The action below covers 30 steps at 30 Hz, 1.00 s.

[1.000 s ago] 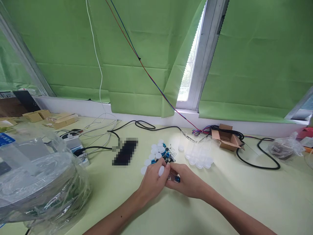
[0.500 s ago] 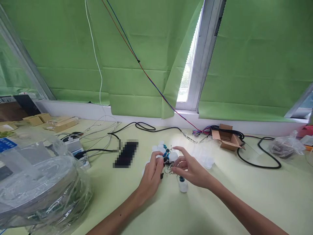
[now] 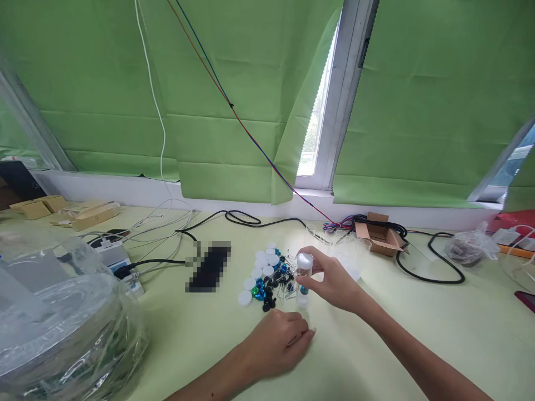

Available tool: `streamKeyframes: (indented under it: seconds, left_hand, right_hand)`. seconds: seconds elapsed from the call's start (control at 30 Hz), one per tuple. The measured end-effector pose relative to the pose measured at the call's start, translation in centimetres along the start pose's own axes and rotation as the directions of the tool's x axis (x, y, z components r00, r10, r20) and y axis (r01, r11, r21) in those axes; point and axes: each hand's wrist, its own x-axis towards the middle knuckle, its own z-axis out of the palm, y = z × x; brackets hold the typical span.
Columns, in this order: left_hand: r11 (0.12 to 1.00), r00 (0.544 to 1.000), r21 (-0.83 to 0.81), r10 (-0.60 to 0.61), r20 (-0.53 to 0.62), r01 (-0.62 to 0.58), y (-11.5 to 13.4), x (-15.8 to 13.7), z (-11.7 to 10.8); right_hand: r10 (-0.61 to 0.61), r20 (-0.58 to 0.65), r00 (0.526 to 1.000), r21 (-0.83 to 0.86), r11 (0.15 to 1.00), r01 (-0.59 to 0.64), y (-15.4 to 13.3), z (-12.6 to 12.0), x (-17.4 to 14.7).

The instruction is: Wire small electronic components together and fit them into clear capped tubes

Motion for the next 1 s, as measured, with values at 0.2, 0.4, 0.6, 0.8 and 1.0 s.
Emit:
streamKeyframes:
  seconds: [0.2,0.4,0.6,0.8,1.0]
  left_hand:
    - [1.0,1.0,0.004,0.021,-0.004,-0.021,-0.1,0.0,0.3]
    - [1.0,1.0,0.013,0.029,0.006,-0.029,-0.3,0.1,0.2]
    - [0.999,0.999,0.015,0.037,0.009,-0.037,-0.4,0.0,0.1]
    - [0.998,0.999,0.02,0.051,-0.009,-0.051,-0.7,-0.1,0.6]
    - [0.998,0.998,0.041,0.054,0.018,-0.054,-0.7,-0.1,0.4]
  right_hand:
    - [-0.161,-0.197,0.967,-0.276,0.956,0.102,-0.5,0.5,4.1]
    - [-0.148,-0.145,0.978,-0.666,0.745,0.014,0.5,-0.1,9.7]
    - [-0.046,-0.109,0.993,-0.777,0.627,-0.056,1.8,-0.4,12.3]
    - [0.034,-0.126,0.991,-0.824,0.553,-0.124,3.2,-0.3,13.2]
    - [0.111,-0.128,0.985,-0.833,0.527,-0.168,3.5,-0.4,13.5]
